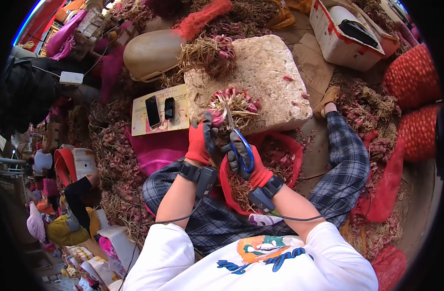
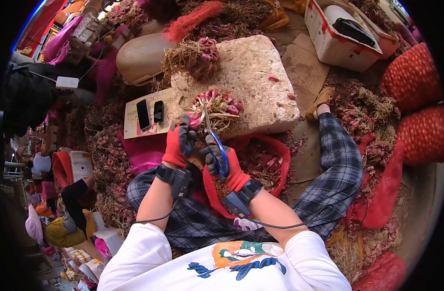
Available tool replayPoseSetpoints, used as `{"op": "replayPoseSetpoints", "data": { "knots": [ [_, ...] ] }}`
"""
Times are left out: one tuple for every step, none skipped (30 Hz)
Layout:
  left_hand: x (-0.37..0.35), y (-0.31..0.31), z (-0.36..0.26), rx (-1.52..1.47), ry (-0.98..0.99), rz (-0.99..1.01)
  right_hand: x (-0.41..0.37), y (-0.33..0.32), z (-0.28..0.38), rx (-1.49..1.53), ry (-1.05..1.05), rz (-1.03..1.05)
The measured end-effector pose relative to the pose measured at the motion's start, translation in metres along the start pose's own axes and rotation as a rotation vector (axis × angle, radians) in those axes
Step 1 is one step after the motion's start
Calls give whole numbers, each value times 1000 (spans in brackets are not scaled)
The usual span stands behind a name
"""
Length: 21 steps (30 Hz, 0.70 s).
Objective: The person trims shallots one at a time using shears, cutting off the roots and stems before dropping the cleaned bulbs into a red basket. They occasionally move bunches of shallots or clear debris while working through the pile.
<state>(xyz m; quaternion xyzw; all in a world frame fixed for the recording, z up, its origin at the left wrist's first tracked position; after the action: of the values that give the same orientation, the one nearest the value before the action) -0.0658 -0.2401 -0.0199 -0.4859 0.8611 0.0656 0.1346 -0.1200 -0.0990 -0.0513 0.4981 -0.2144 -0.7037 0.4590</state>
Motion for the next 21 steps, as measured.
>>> {"op": "replayPoseSetpoints", "data": {
  "knots": [
    [5, -4, 2, 143, 123, 33, 0, -2, 4, -12, 31, 9],
    [9, -9, 11, 151, 140, 42, -1, -6, 7, -25, 64, 17],
    [6, -7, 6, 159, 157, 51, 0, -8, 13, -74, 65, 27],
    [2, -9, 6, 35, 73, 37, 1, -10, 20, -124, 65, 39],
    [-2, -10, -1, -10, 55, 69, 1, -13, 26, -170, 59, 51],
    [-8, -8, -13, -55, 36, 101, -2, -20, 29, -292, 45, 111],
    [-7, -10, -18, -21, -7, 144, -10, -20, 31, -331, 68, 101],
    [-5, -11, -22, 10, -50, 187, -20, -19, 34, -373, 92, 88],
    [-2, -15, -23, 37, -96, 226, -28, -21, 35, -417, 122, 75],
    [3, -22, -19, 40, -150, 238, -32, -29, 30, -457, 201, 82],
    [5, -26, -18, 47, -161, 215, -40, -29, 29, -450, 216, 97],
    [8, -27, -21, 56, -169, 192, -51, -23, 30, -444, 227, 114],
    [8, -29, -24, 67, -181, 170, -58, -20, 29, -434, 240, 130],
    [7, -27, -29, 140, -150, 134, -56, -28, 25, -525, 247, 117],
    [9, -26, -33, 148, -106, 124, -50, -30, 39, -741, 23, 50],
    [9, -27, -35, 158, -66, 112, -50, -29, 51, -947, -203, -19],
    [10, -27, -38, 166, -24, 99, -53, -23, 63, -1148, -437, -90],
    [13, -21, -40, -12, -2, 151, -63, -6, 87, -1335, -377, -194],
    [14, -18, -47, -6, 11, 134, -61, -8, 100, -1515, -495, -280],
    [13, -14, -56, -2, 24, 119, -64, -9, 114, -1604, -572, -371],
    [16, -11, -63, 1, 37, 106, -69, -7, 128, -1692, -650, -469]
  ]
}}
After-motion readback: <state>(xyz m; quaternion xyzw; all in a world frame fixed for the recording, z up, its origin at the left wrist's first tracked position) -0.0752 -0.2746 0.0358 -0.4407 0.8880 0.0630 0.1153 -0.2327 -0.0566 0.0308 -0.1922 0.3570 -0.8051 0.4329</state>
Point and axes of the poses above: each hand's wrist, its own x-axis towards the middle knuckle, its own y-axis out of the palm, z = x × y, the point moved 7 cm from there along x, towards the middle knuckle
